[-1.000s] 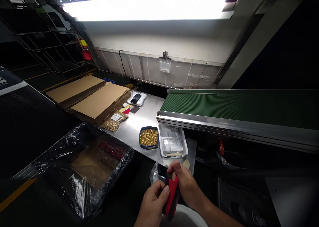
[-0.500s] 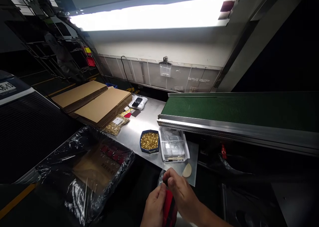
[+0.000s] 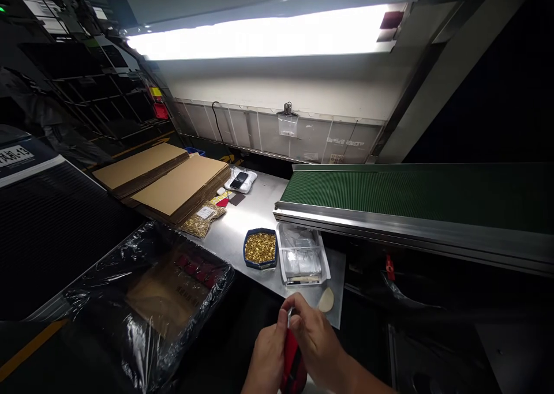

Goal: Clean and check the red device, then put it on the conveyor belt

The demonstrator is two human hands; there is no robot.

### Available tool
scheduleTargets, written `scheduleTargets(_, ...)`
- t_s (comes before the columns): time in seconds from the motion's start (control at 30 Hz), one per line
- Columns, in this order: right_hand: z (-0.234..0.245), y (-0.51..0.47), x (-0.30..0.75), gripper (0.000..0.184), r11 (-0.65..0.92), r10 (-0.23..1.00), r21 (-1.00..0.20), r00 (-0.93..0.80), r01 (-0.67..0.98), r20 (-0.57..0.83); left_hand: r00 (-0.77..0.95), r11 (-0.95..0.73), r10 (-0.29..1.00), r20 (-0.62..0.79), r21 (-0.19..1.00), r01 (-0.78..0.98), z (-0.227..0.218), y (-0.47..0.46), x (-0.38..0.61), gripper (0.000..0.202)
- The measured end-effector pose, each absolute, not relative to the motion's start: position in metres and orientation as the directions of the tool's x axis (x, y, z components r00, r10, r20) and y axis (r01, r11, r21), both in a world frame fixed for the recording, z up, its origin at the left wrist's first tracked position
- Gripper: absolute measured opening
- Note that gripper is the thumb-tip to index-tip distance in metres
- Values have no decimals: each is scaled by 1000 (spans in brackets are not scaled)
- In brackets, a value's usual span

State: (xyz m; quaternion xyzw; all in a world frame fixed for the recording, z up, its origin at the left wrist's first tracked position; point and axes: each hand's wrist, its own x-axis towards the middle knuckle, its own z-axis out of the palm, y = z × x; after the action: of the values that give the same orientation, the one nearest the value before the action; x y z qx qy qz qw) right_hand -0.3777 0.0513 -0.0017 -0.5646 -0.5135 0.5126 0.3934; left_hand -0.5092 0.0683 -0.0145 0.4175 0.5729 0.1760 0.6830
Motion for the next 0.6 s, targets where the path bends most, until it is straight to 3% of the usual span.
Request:
scheduleTargets(0.13,-10,53,-374,58,-250,968,-963,-39,-105,-247,223,725,645,-731,678,121,-19,73,-510,82)
scheduleTargets(0.33,-24,54,-371,71,-317,941,-846,-35,-428,-335,338,700,710,-618,675,-235,-16,68,-521,50)
scheduleTargets(0.43,-27,53,-369,72,-313,936,-795,-29,-520,-350,313,684,727,-612,684,-253,-19,65,-524,44)
scheduleTargets(0.6,-25,52,-366,72,-297,935,-762,-15,-575,-354,270,621,770,-579,777,-106,-28,67,-525,51)
